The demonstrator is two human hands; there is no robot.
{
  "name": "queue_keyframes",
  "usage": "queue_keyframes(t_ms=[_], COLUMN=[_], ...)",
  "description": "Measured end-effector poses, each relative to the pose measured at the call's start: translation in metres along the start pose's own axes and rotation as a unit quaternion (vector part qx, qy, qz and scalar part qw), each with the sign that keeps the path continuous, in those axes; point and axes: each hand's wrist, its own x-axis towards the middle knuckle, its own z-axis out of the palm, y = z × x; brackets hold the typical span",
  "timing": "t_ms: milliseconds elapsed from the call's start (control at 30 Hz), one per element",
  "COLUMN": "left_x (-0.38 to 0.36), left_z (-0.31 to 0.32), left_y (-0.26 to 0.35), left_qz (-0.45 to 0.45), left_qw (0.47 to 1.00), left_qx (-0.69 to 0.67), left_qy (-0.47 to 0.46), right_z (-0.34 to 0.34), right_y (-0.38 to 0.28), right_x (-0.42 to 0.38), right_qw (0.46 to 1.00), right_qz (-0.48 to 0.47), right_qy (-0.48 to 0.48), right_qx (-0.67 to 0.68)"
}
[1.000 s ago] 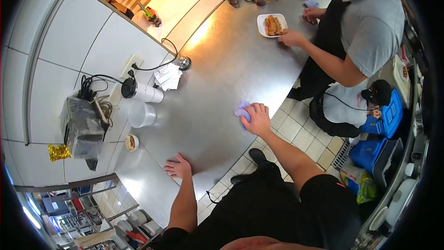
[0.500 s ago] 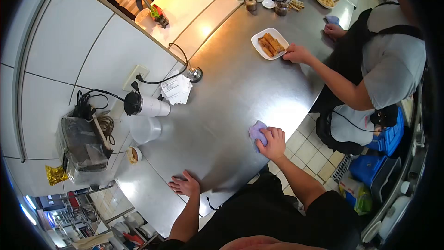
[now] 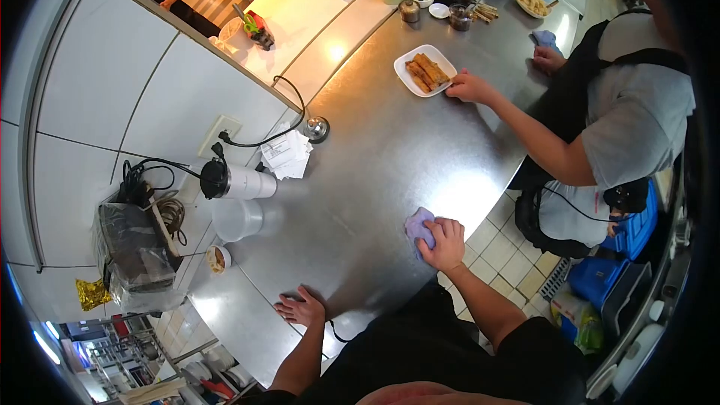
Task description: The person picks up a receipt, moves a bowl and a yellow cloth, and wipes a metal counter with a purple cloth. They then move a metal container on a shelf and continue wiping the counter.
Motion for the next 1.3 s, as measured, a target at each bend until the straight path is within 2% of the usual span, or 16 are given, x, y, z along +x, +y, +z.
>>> queue_keyframes(t_ms=[1300], left_x=[-0.007], left_z=[-0.013], left_y=[0.007], left_qz=[0.0], left_qw=[1.0], left_qx=[-0.009], left_qy=[0.009], right_z=[0.002], right_y=[0.004], right_x=[-0.007], right_qw=[0.999], right_qz=[0.011], right_qy=[0.034], right_qx=[0.032])
